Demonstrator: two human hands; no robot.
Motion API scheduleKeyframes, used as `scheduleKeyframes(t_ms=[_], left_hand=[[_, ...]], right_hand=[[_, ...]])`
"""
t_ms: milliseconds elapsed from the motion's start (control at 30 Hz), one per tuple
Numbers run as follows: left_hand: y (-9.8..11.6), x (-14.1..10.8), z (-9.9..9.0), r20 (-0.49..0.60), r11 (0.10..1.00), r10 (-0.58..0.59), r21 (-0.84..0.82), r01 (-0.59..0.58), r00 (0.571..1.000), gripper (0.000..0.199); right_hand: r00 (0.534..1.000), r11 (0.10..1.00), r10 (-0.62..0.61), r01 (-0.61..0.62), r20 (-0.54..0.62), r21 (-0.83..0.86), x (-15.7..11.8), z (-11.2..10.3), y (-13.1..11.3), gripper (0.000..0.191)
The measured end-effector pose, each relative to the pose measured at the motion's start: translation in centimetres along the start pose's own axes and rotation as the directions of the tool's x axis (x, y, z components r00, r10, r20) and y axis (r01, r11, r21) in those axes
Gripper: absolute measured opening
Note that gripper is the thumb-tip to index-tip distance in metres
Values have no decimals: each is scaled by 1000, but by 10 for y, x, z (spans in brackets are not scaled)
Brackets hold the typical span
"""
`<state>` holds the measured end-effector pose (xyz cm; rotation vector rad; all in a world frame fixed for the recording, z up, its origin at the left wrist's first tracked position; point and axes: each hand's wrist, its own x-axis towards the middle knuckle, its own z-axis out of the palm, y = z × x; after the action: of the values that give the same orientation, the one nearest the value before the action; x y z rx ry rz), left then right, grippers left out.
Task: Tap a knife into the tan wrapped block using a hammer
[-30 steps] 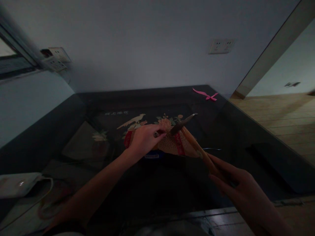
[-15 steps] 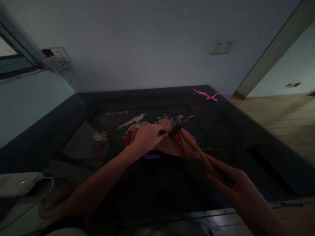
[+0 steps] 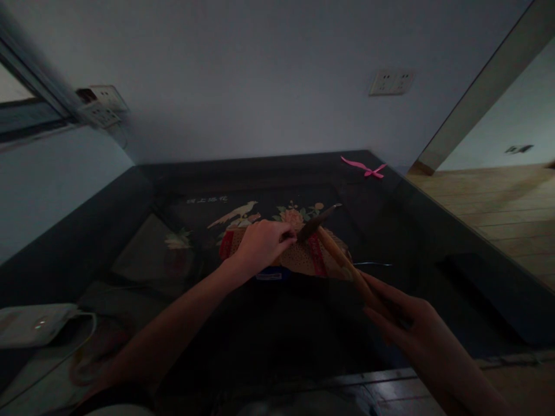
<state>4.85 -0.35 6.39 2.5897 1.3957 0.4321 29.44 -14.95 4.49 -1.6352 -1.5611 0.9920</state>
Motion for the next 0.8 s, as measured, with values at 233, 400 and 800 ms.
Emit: scheduleKeyframes(t_ms=[233, 400, 800], left_hand=[[-2, 1, 0, -16, 1000, 8, -9, -8, 1000, 11], [-1, 0, -1, 0, 998, -13, -53, 13, 1000, 9], [2, -2, -7, 4, 991, 24, 129, -24, 1000, 11]], right_hand=[[1000, 999, -23, 23, 0, -24, 2, -1, 3, 50], [999, 995, -41, 39, -18, -90, 1, -4, -2, 49], [1000, 999, -24, 24, -1, -49, 1, -3, 2, 50]])
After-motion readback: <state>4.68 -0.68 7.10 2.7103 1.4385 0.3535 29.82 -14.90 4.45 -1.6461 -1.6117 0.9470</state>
